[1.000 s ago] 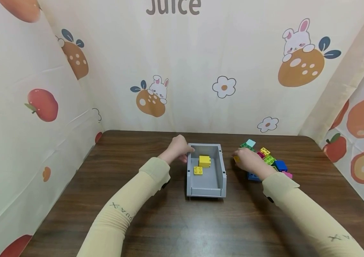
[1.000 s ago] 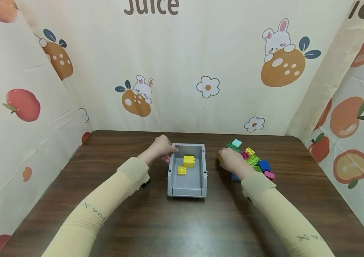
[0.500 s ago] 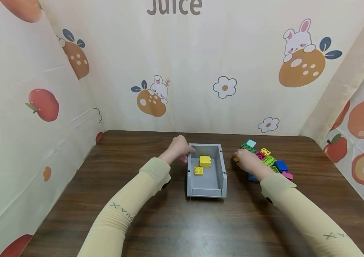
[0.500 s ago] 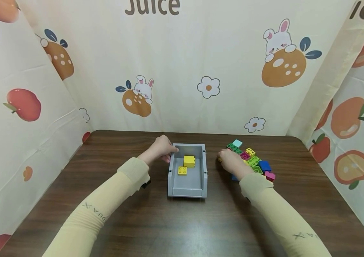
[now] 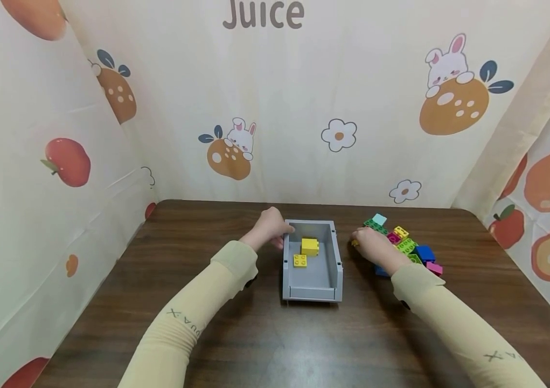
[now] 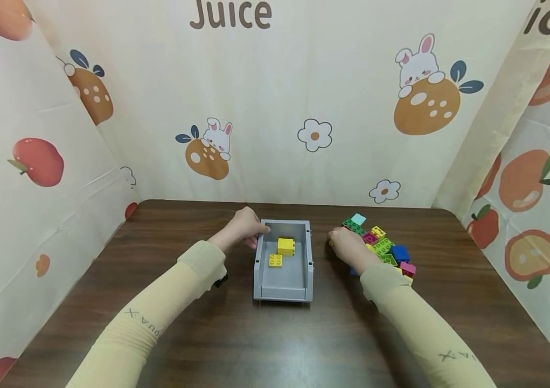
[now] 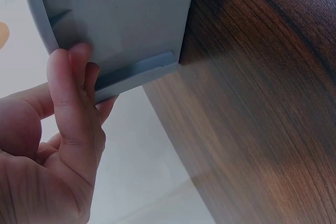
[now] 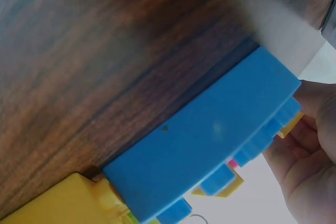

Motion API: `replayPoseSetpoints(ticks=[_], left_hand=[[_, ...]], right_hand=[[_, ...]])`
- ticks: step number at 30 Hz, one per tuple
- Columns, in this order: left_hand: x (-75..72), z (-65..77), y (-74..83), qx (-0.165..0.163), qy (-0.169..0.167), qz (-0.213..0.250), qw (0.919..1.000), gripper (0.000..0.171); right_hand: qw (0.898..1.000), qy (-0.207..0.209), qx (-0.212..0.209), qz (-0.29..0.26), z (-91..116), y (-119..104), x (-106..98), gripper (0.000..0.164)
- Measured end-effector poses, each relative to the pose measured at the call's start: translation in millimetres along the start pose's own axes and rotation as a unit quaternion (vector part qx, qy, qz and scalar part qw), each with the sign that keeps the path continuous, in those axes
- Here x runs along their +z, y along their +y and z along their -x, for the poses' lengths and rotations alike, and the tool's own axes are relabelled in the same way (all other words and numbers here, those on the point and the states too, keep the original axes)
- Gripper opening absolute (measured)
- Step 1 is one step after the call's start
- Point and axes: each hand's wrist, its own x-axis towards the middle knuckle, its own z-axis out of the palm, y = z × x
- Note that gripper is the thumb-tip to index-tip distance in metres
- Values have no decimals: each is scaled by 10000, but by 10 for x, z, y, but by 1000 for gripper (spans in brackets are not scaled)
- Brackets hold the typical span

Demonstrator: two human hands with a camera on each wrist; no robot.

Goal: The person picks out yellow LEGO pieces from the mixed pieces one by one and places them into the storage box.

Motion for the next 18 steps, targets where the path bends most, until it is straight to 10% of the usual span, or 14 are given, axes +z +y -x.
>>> replayPoseSetpoints(ticks=[18], left_hand=[[20, 18, -31, 206, 144, -10, 9997, 22]], right_hand=[[9993, 367, -23, 79, 53, -74, -142, 23]])
